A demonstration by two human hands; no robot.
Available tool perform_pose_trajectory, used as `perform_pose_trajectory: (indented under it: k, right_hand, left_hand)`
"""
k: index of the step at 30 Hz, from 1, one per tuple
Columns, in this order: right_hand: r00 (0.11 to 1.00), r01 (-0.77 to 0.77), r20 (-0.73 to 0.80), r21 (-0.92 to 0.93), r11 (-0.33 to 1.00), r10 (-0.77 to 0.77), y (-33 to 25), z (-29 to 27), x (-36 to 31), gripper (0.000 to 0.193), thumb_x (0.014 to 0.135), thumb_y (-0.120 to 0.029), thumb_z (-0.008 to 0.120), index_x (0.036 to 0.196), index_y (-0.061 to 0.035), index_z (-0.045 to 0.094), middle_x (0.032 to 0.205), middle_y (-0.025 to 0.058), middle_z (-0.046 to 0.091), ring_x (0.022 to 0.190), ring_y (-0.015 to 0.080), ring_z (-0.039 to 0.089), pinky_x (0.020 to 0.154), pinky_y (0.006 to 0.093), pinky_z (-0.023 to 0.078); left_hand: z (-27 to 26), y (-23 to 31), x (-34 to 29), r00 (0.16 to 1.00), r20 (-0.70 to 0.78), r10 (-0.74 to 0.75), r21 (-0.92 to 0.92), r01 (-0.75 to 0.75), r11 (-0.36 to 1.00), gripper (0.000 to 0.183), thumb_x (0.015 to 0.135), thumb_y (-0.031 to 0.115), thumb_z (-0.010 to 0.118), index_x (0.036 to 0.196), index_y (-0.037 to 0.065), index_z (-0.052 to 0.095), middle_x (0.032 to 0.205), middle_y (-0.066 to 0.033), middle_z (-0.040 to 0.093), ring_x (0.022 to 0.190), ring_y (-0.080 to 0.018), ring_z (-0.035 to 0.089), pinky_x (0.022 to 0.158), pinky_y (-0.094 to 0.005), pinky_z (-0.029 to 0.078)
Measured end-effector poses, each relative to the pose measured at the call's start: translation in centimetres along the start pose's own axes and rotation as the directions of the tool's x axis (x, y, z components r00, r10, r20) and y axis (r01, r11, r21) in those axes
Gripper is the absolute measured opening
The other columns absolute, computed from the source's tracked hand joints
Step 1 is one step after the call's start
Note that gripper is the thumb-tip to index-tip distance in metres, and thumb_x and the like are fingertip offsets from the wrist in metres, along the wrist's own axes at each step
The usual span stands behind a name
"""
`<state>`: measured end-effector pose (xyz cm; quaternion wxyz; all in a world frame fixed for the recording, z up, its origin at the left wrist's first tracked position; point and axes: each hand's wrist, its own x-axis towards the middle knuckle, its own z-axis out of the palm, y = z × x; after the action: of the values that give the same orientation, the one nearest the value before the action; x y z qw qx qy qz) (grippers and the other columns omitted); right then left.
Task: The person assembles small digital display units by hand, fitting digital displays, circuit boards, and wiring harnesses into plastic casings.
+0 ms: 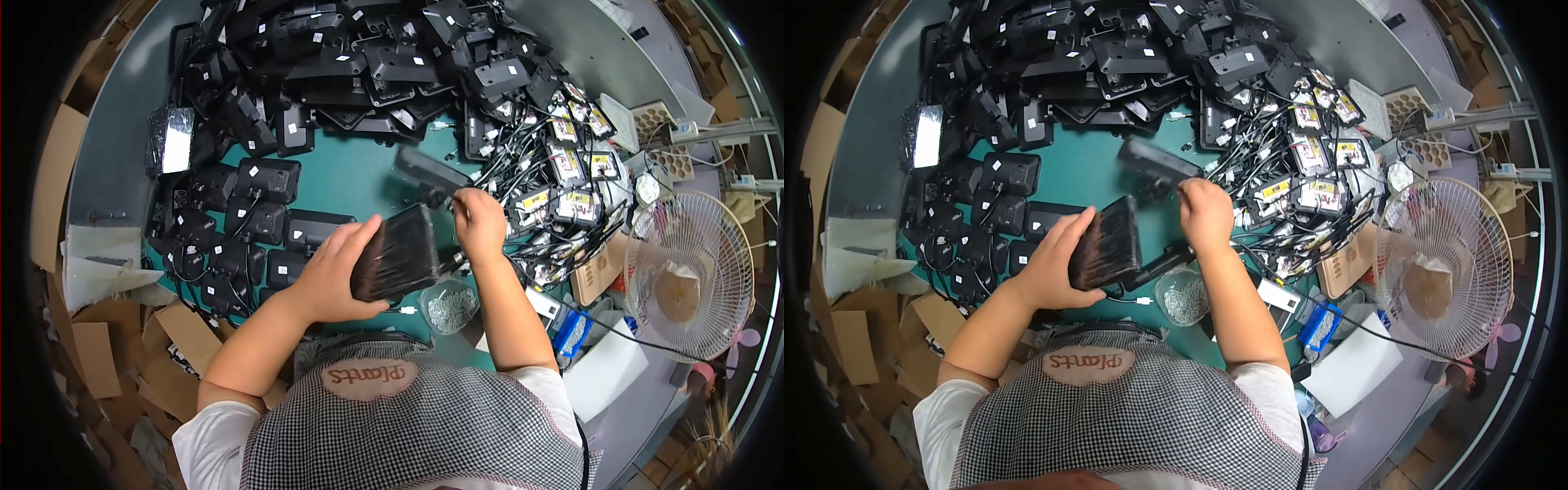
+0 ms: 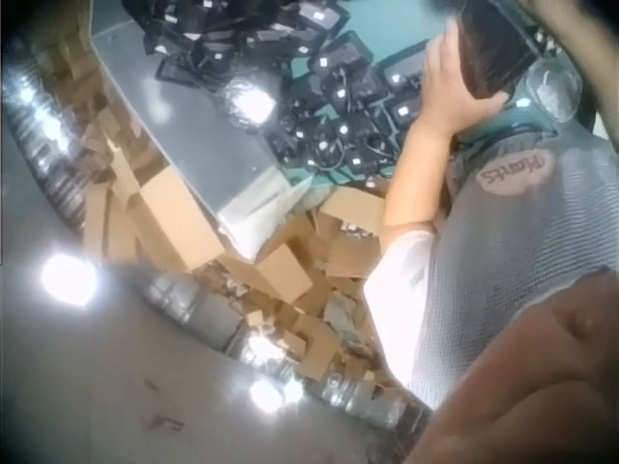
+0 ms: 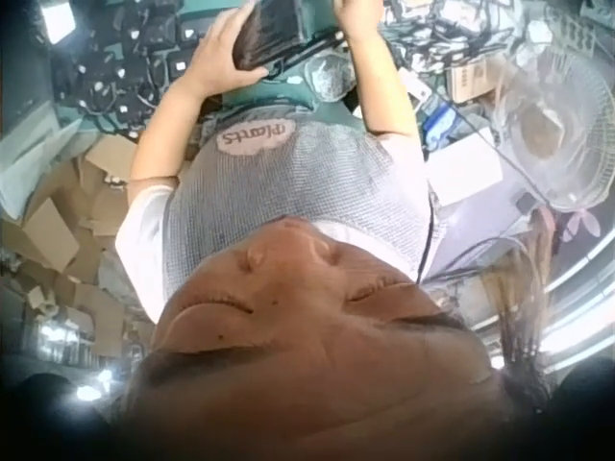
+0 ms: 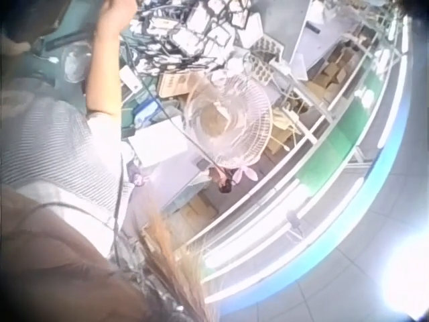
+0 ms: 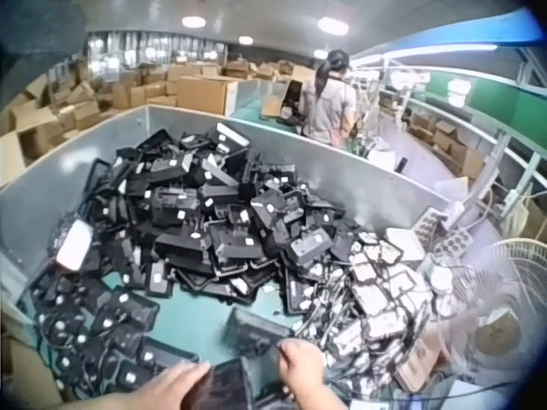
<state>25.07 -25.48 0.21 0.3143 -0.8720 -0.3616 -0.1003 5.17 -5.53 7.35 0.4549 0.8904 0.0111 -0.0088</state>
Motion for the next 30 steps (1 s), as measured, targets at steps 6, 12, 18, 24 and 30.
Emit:
perform_pose_trajectory:
  k: [6,12,18,24,30]
  right_hand:
    - [0.930,0.289,0.156,0.249,0.924,-0.332,-4.6,-5.5,-2.5,0.036,0.064,-0.001,0.066,0.099,-0.0073,0.067,0.106,0.0106,0.065,0.100,0.0330,0.061,0.095,0.0451,0.048]
    - [0.874,0.320,0.186,0.472,0.821,-0.448,-7.7,-8.6,-2.9,0.033,0.066,-0.001,0.068,0.098,-0.0094,0.068,0.110,0.0105,0.064,0.105,0.0335,0.059,0.096,0.0462,0.046]
    - [0.942,0.164,0.135,0.614,0.772,-0.307,-9.2,-9.4,-4.5,0.025,0.069,0.000,0.072,0.093,-0.0063,0.068,0.102,0.0128,0.063,0.097,0.0340,0.060,0.082,0.0405,0.049]
    - [0.978,0.085,0.115,0.537,0.839,-0.172,-9.3,-9.0,-6.3,0.026,0.071,0.000,0.074,0.095,-0.0064,0.067,0.109,0.0133,0.061,0.101,0.0318,0.058,0.086,0.0380,0.048]
    - [0.993,0.092,-0.101,0.317,0.944,-0.063,-11.4,-9.5,-7.2,0.037,0.065,-0.020,0.082,0.095,-0.0050,0.066,0.097,0.0125,0.060,0.089,0.0300,0.060,0.078,0.0376,0.049]
  left_hand:
    - [-0.1,3.5,2.2,0.992,-0.080,0.103,0.341,-0.070,0.937,0.106,0.056,0.029,0.084,0.146,0.006,0.033,0.125,-0.0190,0.046,0.116,-0.0358,0.046,0.102,-0.0450,0.036]
    - [-0.9,6.1,1.0,0.993,0.063,-0.105,0.199,0.090,0.976,0.105,0.059,0.028,0.083,0.147,0.008,0.030,0.125,-0.0207,0.048,0.115,-0.0370,0.050,0.101,-0.0423,0.040]
    - [-1.3,5.6,-1.1,0.965,0.235,-0.114,-0.068,0.133,0.989,0.106,0.063,0.037,0.081,0.147,0.003,0.027,0.129,-0.0268,0.049,0.121,-0.0385,0.050,0.102,-0.0398,0.041]
    - [-0.9,5.8,-2.8,0.953,0.248,-0.172,-0.158,0.215,0.964,0.104,0.065,0.035,0.081,0.147,0.001,0.028,0.132,-0.0270,0.049,0.125,-0.0363,0.048,0.105,-0.0383,0.038]
    - [2.1,4.8,-3.9,0.940,-0.040,-0.338,-0.265,0.316,0.911,0.106,0.065,0.034,0.084,0.146,-0.003,0.026,0.137,-0.0266,0.044,0.127,-0.0342,0.047,0.106,-0.0381,0.037]
